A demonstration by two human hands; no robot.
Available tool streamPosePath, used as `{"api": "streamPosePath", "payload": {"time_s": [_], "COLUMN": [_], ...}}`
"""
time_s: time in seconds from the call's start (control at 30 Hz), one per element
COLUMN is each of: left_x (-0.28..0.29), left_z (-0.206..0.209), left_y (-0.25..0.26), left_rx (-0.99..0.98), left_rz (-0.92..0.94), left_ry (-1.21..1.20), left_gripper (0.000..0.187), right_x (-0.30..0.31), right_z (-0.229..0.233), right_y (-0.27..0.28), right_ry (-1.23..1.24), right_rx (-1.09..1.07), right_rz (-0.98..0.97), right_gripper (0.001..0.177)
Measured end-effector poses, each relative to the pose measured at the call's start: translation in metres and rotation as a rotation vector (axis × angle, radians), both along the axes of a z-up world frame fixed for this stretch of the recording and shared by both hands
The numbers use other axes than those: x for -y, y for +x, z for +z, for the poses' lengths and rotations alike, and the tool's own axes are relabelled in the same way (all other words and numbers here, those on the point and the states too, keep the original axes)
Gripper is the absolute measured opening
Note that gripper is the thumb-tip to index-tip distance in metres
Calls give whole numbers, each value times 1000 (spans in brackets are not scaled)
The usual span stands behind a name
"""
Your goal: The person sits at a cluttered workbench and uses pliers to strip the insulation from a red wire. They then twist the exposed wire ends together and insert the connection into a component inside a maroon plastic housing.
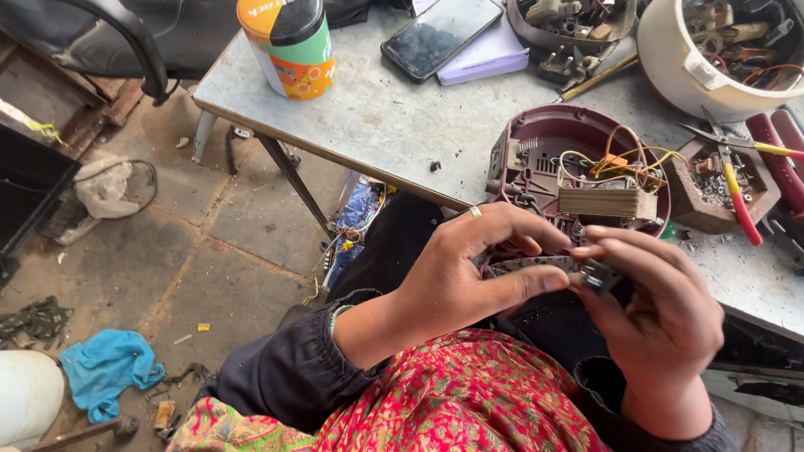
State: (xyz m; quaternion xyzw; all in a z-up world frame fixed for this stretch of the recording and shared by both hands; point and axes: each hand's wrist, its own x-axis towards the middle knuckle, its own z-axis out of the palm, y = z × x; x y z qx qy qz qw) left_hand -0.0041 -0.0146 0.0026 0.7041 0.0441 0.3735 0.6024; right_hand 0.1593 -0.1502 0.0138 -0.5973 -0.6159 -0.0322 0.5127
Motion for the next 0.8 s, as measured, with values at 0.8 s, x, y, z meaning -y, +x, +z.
{"api": "streamPosePath", "payload": {"time_s": [0.8], "left_x": [8], "left_z": [-2], "left_y": [3], "left_rx": [-48], "left_rz": [27], "left_ry": [190], "left_gripper": [29], "right_x": [19], "right_z": [7], "right_y": [-8], "right_ry": [-30], "right_rx": [219], "right_rz": [-111], "right_gripper": [40]}}
